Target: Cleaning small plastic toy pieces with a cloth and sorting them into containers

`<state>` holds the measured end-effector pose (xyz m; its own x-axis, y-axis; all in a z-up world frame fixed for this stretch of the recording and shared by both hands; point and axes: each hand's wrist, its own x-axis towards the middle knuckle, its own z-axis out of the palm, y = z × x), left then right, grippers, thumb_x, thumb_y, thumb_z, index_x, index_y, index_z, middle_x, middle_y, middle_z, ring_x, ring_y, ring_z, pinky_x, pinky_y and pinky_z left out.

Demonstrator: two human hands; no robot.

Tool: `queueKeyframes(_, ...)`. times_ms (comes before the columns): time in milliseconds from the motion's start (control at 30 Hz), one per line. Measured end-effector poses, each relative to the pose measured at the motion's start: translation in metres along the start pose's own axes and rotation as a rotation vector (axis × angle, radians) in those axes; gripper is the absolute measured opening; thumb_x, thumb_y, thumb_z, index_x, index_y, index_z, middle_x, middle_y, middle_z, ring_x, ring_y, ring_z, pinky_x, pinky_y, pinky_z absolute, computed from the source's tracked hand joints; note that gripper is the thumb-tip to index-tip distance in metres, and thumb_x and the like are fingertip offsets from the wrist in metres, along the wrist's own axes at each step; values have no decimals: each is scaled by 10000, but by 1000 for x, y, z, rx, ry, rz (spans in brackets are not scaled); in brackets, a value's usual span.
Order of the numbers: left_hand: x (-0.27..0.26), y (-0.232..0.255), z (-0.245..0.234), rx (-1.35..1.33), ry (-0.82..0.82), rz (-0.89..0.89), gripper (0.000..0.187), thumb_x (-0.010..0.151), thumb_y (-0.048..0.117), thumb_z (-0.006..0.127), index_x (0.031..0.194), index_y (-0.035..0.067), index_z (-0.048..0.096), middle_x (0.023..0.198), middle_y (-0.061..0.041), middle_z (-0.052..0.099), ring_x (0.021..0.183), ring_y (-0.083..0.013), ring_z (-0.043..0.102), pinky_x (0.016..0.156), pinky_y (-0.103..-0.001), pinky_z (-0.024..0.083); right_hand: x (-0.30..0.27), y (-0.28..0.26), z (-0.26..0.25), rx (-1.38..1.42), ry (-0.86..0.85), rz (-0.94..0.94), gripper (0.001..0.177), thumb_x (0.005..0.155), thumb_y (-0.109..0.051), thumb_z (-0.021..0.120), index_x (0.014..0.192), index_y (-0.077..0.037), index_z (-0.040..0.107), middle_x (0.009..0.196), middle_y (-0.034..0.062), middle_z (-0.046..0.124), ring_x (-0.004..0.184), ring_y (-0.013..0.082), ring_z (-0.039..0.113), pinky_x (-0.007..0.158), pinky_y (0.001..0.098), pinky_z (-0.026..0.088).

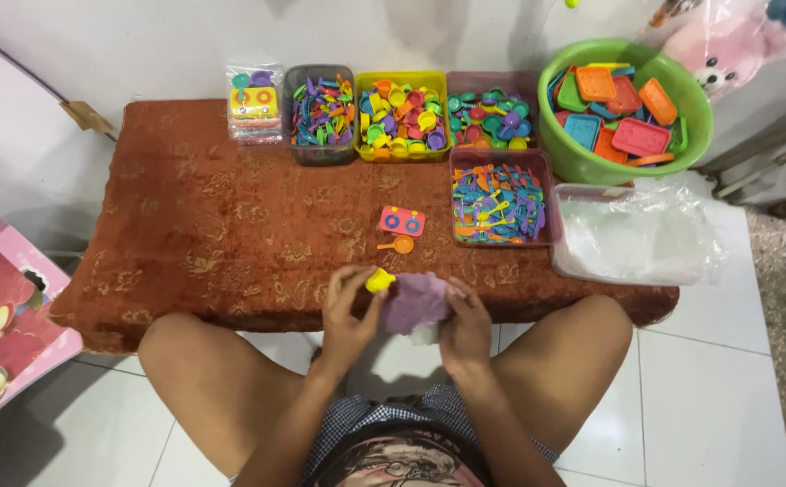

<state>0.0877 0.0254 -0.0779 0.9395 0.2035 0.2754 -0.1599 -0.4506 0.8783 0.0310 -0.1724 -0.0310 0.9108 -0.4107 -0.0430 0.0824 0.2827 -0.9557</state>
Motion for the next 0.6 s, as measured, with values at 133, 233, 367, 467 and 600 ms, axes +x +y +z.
queueKeyframes(133,16,-18,8,98,39,133,149,857,172,792,975,119,719,1059,-18,686,1045,-210,684,911,-320,540,20,-3,-5,120,53,101,321,978,-40,580,1295,-18,624,977,143,730,914,287,671,913,449,498)
queueKeyframes(233,31,-26,21,146,83,198,160,846,165,806,975,131,720,1075,-11,688,1070,-216,692,934,-325,546,37,-3,-7,176,58,146,321,980,-18,575,1297,-18,625,977,151,730,899,293,682,898,446,515)
queueKeyframes(367,32,-26,27,191,124,279,405,804,166,814,1152,38,653,1267,-204,567,1234,-425,542,1058,-538,439,44,-25,8,172,1,156,302,962,-19,607,1257,-53,657,897,129,728,784,233,722,730,338,568)
queueKeyframes(467,12,-36,46,-182,67,25,262,918,263,715,1111,86,699,1129,-138,659,1107,-313,628,974,-453,497,47,-26,20,183,-144,183,353,930,-13,637,1281,-50,651,826,140,718,713,231,721,663,333,581)
queueKeyframes(600,17,26,4,-1132,-252,-1048,974,756,935,479,564,-13,593,535,-163,582,565,-251,631,587,-268,501,41,-49,74,67,-360,185,358,880,15,696,1237,-17,681,734,162,712,621,228,712,573,348,594)
